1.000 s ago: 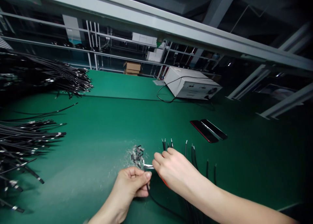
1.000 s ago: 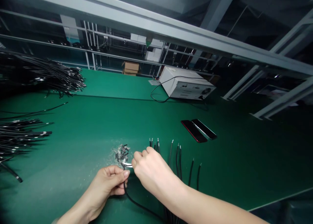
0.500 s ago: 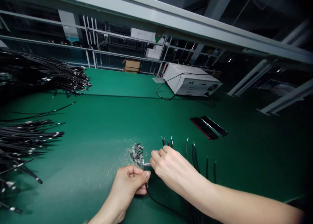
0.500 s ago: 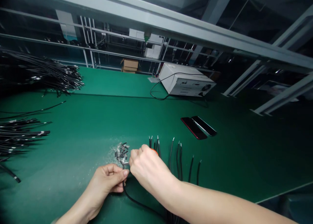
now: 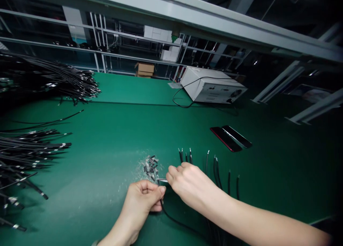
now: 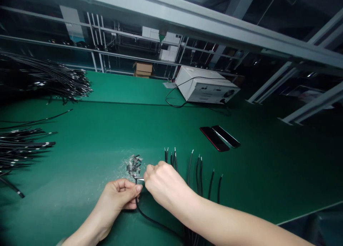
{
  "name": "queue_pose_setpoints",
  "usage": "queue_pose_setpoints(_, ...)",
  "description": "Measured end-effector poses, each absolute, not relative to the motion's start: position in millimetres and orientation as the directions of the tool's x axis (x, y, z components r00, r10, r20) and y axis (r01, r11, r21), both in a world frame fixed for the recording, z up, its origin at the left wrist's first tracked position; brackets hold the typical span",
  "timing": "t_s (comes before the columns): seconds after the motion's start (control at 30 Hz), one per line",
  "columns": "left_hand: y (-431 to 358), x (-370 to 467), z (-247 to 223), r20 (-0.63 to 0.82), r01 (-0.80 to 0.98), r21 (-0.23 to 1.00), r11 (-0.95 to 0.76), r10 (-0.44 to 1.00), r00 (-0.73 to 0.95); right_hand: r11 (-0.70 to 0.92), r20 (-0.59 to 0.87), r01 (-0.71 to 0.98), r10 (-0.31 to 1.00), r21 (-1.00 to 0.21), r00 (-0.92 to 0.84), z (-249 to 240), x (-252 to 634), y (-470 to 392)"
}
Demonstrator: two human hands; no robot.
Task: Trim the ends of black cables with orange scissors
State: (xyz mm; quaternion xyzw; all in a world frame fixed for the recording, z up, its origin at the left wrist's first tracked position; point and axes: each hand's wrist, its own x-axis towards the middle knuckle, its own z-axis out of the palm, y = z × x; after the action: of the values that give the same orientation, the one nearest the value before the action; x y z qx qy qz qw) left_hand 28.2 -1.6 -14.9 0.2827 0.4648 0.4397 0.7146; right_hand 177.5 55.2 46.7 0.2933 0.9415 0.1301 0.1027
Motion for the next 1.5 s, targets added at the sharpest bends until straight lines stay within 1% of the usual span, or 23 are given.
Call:
queue_pose_setpoints(0.1,-1,28,-13,-0.414,-0.383,0.808,0.449,0.893,0.173,0.726,-0.110,0.658,0.684,0.201,-0.721,46,181,63)
queue_pose_setpoints(0.13,-1,29,-12,-0.411,-0.390,0.807,0.444,0.896,0.170,0.674,-0.092,0.730,0.739,0.115,-0.668,45,181,64)
queue_pose_setpoints(0.17,-1,29,-12,-0.404,-0.395,0.809,0.436,0.899,0.167,0.604,-0.094,0.796,0.791,-0.038,-0.605,45,181,64)
queue_pose_setpoints(0.2,-1,29,-11,-0.396,-0.398,0.811,0.428,0.903,0.164,0.495,-0.137,0.832,0.833,-0.251,-0.536,43,180,63)
queue_pose_setpoints(0.23,-1,29,-11,-0.386,-0.399,0.816,0.418,0.908,0.161,0.334,-0.216,0.808,0.850,-0.484,-0.481,42,178,61)
queue_pose_setpoints(0.27,-1,29,-11,-0.373,-0.397,0.823,0.405,0.914,0.160,0.139,-0.310,0.721,0.836,-0.679,-0.453,40,176,58)
queue_pose_setpoints(0.3,-1,29,-12,-0.357,-0.396,0.831,0.391,0.920,0.159,-0.047,-0.388,0.606,0.807,-0.794,-0.445,38,173,54)
queue_pose_setpoints(0.33,-1,29,-13,-0.341,-0.397,0.837,0.376,0.926,0.158,-0.174,-0.421,0.497,0.792,-0.850,-0.442,35,171,51)
queue_pose_setpoints(0.37,0,29,-13,-0.330,-0.398,0.841,0.366,0.931,0.158,-0.237,-0.420,0.414,0.796,-0.879,-0.436,34,169,48)
queue_pose_setpoints(0.47,-1,29,-12,-0.333,-0.412,0.831,0.373,0.928,0.169,-0.221,-0.341,0.307,0.841,-0.926,-0.421,32,166,43)
queue_pose_setpoints(0.7,-2,28,-5,-0.378,-0.482,0.759,0.439,0.899,0.223,-0.140,-0.251,0.274,0.868,-0.951,-0.428,31,170,41)
queue_pose_setpoints(0.8,-2,27,-9,-0.365,-0.490,0.757,0.432,0.902,0.232,0.074,-0.058,0.356,0.937,-0.932,-0.345,29,170,38)
queue_pose_setpoints(0.83,-2,27,-10,-0.361,-0.492,0.757,0.430,0.903,0.234,0.123,-0.009,0.392,0.948,-0.912,-0.319,29,170,38)
queue_pose_setpoints(0.87,-2,27,-11,-0.357,-0.491,0.758,0.428,0.904,0.237,0.130,-0.001,0.415,0.954,-0.901,-0.301,29,171,37)
queue_pose_setpoints(0.93,-2,27,-11,-0.356,-0.490,0.758,0.430,0.903,0.242,0.028,-0.099,0.402,0.951,-0.915,-0.292,28,171,38)
queue_pose_setpoints(1.0,-2,26,-10,-0.361,-0.492,0.753,0.438,0.899,0.247,-0.080,-0.200,0.335,0.918,-0.939,-0.341,27,170,40)
queue_pose_setpoints(1.13,-2,26,-9,-0.369,-0.491,0.752,0.440,0.898,0.241,-0.134,-0.239,0.270,0.883,-0.953,-0.405,29,166,40)
queue_pose_setpoints(1.2,-3,26,-11,-0.360,-0.490,0.755,0.436,0.900,0.245,-0.028,-0.168,0.330,0.900,-0.944,-0.403,32,167,40)
queue_pose_setpoints(1.3,-2,26,-17,-0.353,-0.496,0.747,0.444,0.896,0.271,0.295,0.077,0.430,0.887,-0.853,-0.455,36,171,41)
queue_pose_setpoints(1.33,-2,26,-19,-0.352,-0.494,0.744,0.450,0.892,0.283,0.318,0.100,0.438,0.887,-0.841,-0.451,35,173,42)
queue_pose_setpoints(1.37,-1,26,-21,-0.347,-0.488,0.744,0.457,0.888,0.302,0.271,0.073,0.428,0.903,-0.862,-0.424,35,175,44)
queue_pose_setpoints(1.47,-1,25,-21,-0.337,-0.482,0.752,0.449,0.891,0.305,-0.042,-0.165,0.358,0.932,-0.933,-0.322,31,176,48)
queue_pose_setpoints(1.5,-1,25,-19,-0.338,-0.484,0.753,0.446,0.893,0.298,-0.092,-0.212,0.350,0.923,-0.932,-0.320,30,175,48)
